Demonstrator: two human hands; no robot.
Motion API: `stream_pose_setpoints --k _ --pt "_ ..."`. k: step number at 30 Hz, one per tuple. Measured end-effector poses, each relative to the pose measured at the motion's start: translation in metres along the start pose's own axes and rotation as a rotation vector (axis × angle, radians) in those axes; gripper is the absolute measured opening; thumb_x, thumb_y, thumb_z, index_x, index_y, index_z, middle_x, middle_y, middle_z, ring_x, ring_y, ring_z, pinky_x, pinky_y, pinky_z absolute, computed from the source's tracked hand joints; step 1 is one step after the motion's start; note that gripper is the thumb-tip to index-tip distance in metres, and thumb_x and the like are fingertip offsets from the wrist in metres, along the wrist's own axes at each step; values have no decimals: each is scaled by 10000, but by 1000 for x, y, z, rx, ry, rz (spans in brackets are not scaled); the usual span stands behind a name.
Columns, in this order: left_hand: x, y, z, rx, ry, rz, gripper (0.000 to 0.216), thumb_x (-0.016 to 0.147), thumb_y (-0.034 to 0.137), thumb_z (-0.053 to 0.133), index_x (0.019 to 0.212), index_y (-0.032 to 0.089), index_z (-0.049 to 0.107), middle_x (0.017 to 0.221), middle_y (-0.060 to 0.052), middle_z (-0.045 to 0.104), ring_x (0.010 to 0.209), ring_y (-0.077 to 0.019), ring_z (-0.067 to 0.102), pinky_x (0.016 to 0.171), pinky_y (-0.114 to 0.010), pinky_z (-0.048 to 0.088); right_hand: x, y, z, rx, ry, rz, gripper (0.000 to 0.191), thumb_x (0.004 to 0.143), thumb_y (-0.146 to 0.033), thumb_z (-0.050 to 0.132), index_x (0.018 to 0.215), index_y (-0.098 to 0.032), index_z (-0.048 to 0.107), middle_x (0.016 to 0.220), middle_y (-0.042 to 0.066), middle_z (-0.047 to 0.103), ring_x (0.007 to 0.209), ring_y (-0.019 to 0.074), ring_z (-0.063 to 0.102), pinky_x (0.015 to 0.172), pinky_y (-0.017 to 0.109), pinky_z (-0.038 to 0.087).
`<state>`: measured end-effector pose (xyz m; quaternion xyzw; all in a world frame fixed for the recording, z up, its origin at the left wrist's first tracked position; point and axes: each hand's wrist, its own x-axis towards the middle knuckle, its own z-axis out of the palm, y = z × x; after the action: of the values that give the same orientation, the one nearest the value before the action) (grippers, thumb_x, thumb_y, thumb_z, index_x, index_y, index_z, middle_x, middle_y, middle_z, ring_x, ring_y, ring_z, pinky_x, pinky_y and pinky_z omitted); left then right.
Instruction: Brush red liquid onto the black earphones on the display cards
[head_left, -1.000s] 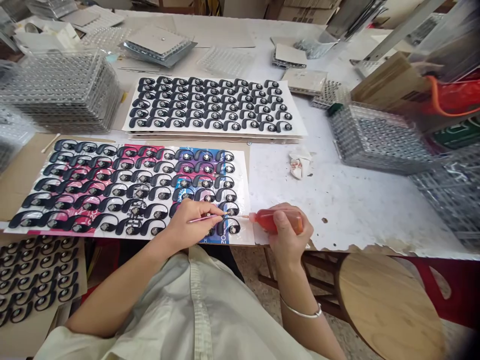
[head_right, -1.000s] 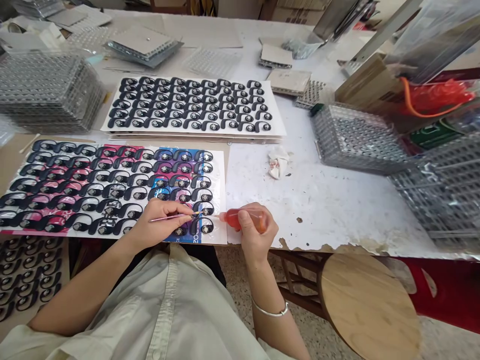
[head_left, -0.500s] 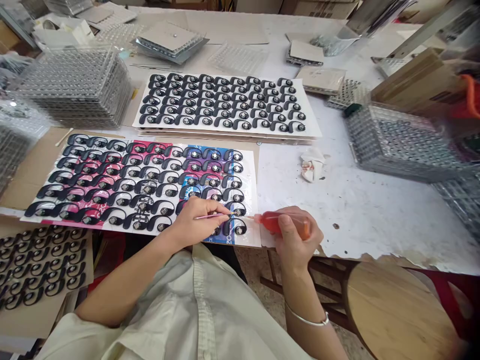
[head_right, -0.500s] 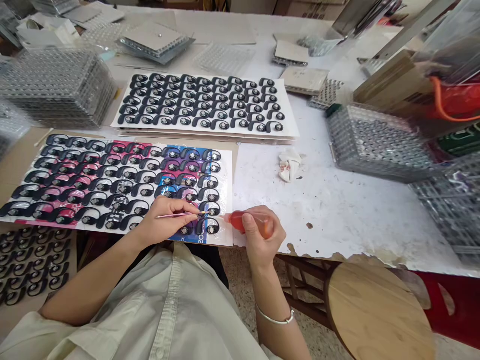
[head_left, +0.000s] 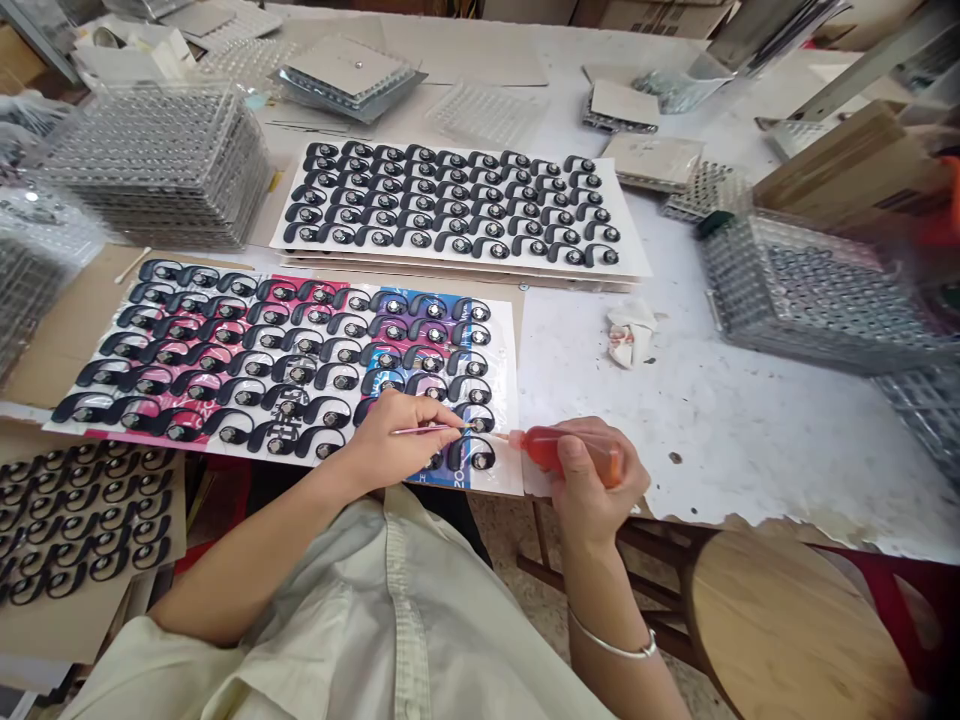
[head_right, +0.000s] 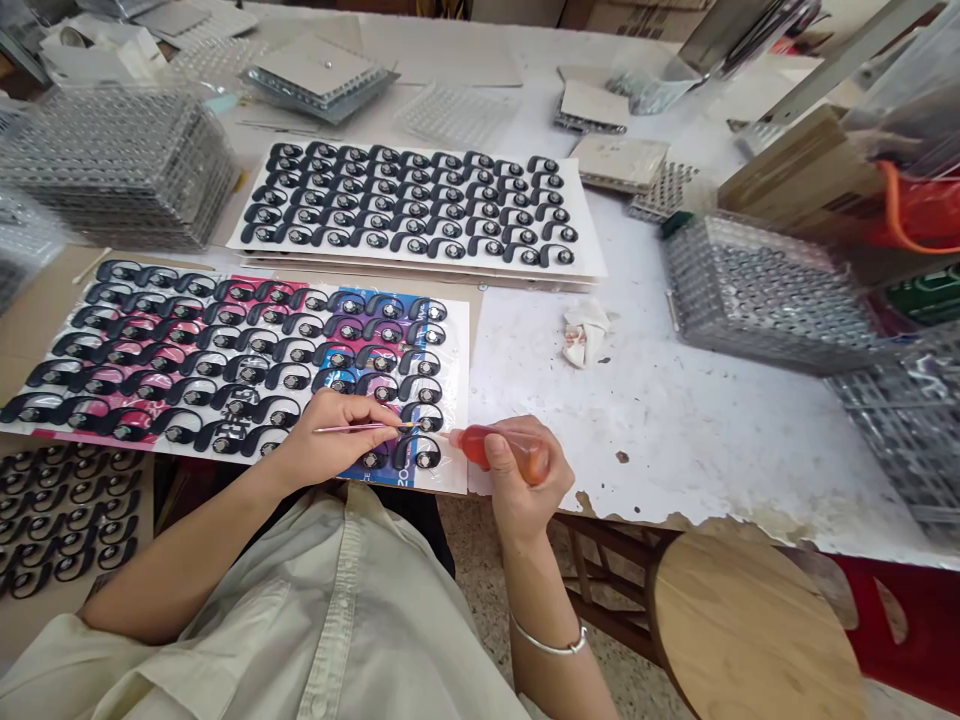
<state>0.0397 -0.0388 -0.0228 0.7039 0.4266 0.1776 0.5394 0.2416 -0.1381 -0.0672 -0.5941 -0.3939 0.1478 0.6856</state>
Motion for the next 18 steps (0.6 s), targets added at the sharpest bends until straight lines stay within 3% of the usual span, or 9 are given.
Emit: stream_pose_setpoints --k 18 --pt "6 4 -2 -13 -25 -18 148 756 245 659 834 176 765 843 -31 743 600 -114 599 539 -202 415 -13 -3 4 -13 47 -3 125 738 -260 715 794 -172 648 760 31 636 671 166 599 612 333 481"
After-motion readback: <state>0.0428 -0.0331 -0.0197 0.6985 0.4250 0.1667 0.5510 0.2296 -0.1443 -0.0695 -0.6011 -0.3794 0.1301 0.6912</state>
